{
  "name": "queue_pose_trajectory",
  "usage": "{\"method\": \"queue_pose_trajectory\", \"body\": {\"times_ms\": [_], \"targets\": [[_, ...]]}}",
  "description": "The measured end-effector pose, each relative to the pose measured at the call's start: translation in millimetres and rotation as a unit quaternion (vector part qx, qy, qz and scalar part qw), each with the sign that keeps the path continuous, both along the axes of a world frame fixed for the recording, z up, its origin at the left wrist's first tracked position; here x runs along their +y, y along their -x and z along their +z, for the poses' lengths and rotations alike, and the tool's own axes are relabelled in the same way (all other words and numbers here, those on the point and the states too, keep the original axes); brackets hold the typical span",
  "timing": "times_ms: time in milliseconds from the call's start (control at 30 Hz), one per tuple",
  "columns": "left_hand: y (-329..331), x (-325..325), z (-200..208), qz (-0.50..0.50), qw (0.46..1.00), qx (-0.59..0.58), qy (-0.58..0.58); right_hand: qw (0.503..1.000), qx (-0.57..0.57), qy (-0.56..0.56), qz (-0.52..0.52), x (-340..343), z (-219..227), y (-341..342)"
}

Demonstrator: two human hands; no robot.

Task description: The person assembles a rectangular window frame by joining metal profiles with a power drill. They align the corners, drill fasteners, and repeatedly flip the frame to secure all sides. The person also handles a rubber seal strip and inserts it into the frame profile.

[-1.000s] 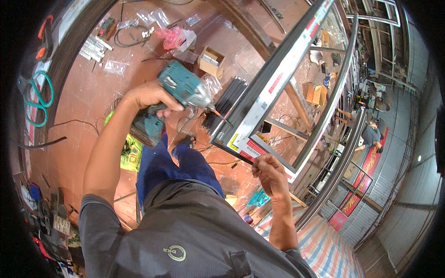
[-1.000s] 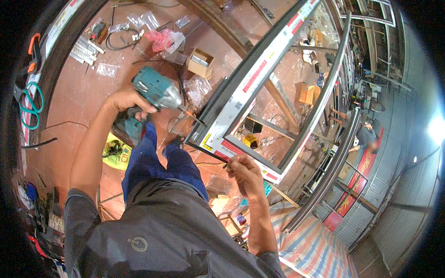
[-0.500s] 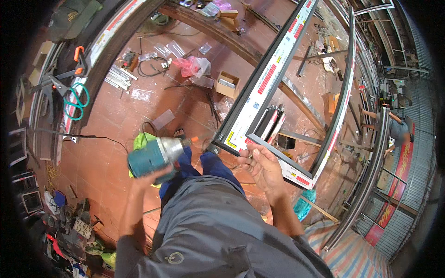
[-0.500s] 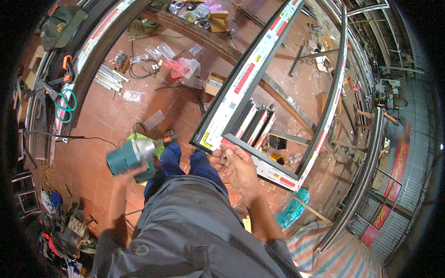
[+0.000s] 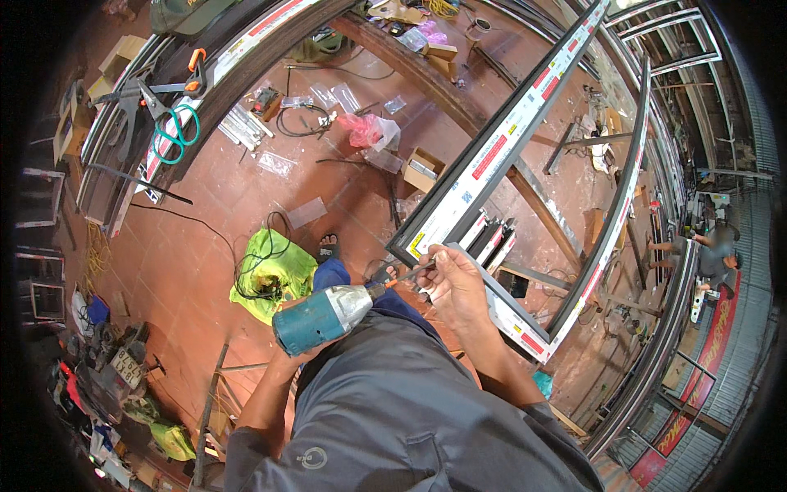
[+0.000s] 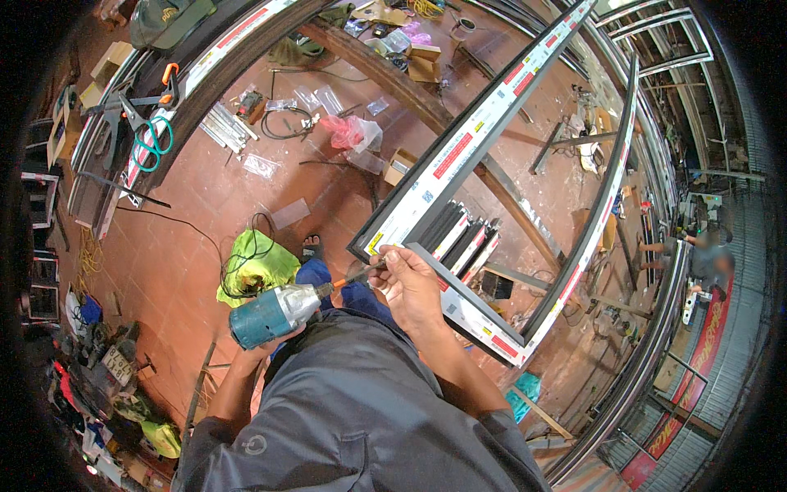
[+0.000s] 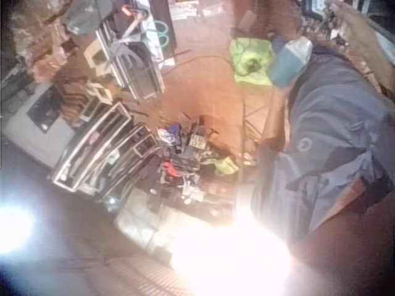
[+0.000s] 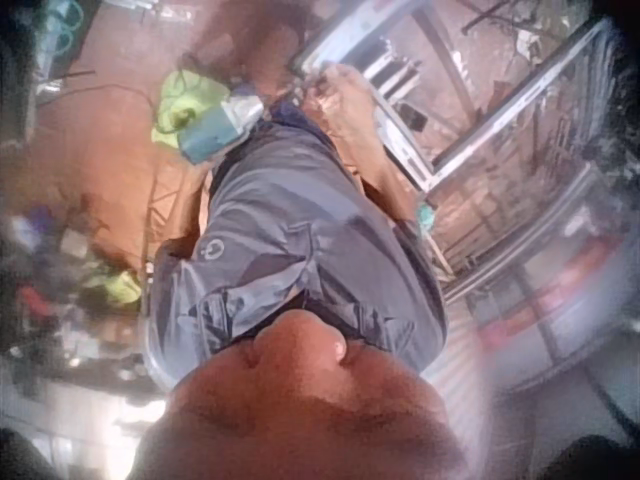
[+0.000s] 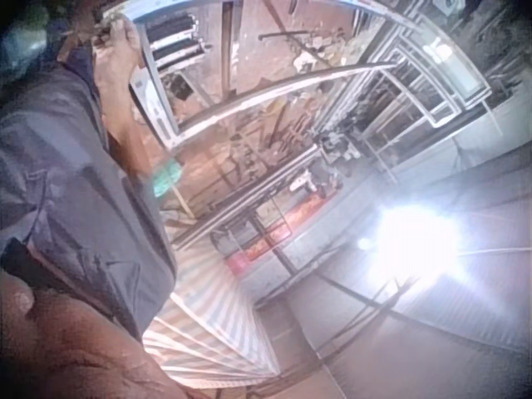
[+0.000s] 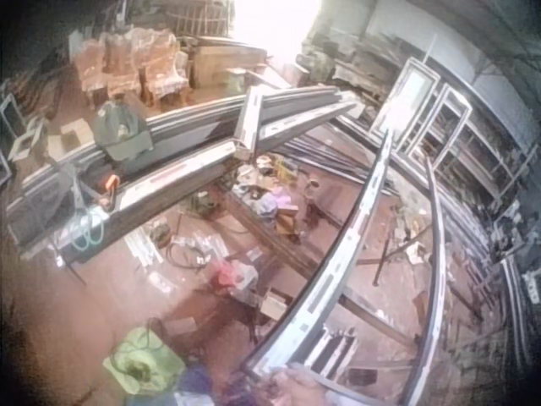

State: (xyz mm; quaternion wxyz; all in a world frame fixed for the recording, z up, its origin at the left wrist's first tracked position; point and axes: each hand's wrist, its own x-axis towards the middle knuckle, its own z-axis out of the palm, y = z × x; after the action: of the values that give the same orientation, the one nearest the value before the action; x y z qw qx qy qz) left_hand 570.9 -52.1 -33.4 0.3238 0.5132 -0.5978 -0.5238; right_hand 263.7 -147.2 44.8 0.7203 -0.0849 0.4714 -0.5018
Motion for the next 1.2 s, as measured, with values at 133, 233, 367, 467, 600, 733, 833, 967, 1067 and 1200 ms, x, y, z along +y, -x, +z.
{"method": "queue_pose_trajectory", "body": {"times_ms": [133, 233, 367, 467, 600, 733, 833, 967, 1067, 1200], "targets": [[13, -14, 11, 0.034, 0.994, -0.030, 0.095, 1.000, 0.020, 0.004, -0.002, 4, 3, -4], [0, -4, -7, -0.040, 0.992, -0.076, 0.096, 0.998, 0.062, 0.009, -0.004, 6, 6, -5], [0, -23, 1, -0.041, 0.989, -0.025, 0.137, 0.990, 0.139, 0.012, 0.017, 10, 7, -4], [-4, -49, 25, -0.063, 0.985, 0.000, 0.164, 0.982, 0.184, 0.014, 0.030, 11, 9, -7], [-11, -63, 10, -0.078, 0.981, 0.000, 0.177, 0.975, 0.222, -0.004, 0.029, 6, 16, -18], [-26, -78, 8, -0.088, 0.987, -0.013, 0.135, 0.976, 0.212, 0.000, 0.053, 2, 13, -18], [-36, -85, 4, -0.045, 0.998, 0.034, 0.007, 0.921, 0.366, 0.081, 0.107, 0, 8, -2], [-50, -109, -17, 0.013, 0.983, 0.109, -0.146, 0.447, 0.785, 0.305, 0.304, -19, -7, 13], [-53, -126, -48, -0.001, 0.982, 0.113, -0.152, 0.391, 0.800, 0.296, 0.345, -25, -48, 33], [-46, -148, -69, -0.064, 0.986, 0.088, -0.124, 0.386, 0.801, 0.309, 0.337, -22, -55, 32]]}}
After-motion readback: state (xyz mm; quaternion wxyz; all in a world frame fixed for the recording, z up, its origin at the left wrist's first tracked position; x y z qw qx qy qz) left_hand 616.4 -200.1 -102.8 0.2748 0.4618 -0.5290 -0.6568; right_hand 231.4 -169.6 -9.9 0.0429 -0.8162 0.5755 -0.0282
